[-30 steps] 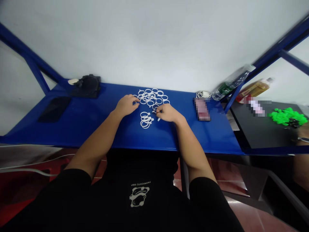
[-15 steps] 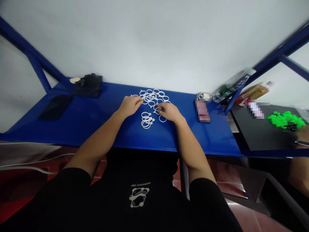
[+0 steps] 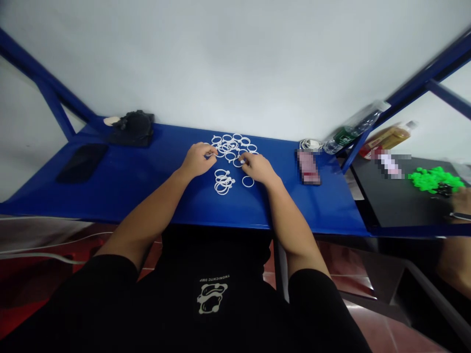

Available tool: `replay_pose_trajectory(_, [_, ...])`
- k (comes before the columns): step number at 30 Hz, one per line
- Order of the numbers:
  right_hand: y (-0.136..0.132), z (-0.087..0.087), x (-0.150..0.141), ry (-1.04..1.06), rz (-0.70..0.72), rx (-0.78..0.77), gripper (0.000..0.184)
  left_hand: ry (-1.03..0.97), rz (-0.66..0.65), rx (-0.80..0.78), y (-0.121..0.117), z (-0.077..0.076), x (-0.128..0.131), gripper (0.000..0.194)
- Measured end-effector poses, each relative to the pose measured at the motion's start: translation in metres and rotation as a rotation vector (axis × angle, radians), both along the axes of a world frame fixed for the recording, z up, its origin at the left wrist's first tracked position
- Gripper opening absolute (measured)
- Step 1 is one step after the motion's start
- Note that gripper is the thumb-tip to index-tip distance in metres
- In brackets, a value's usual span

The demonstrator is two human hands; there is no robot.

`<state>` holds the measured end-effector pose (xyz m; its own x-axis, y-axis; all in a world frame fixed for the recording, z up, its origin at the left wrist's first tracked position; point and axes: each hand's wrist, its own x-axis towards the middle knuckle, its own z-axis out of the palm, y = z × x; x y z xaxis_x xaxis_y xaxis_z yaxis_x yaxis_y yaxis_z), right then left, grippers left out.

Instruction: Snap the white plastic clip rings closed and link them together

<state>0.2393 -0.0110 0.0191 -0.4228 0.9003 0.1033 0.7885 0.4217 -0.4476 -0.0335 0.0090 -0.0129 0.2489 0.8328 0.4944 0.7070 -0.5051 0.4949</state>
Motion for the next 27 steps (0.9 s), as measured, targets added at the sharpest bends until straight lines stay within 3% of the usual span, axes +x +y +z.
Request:
replay_pose_trajectory(7, [0.000,0.000,0.000,0.207,-0.104,0.116,0.023,-0.039,-0.145,-0.011,0.000,-0.003,0.002,0.018])
replay_pose_trajectory(20, [-0.001,-0.001,-0.002,0.202,-0.079,0.124,0.024,0.075,-0.418,-0.031,-0.011,0.001,0.018,0.044])
replay_pose_trajectory(27, [0.000,-0.002,-0.001,0.249,-0.086,0.131,0.020,0.006,-0.407,-0.108,-0.023,0.002,0.018,0.044])
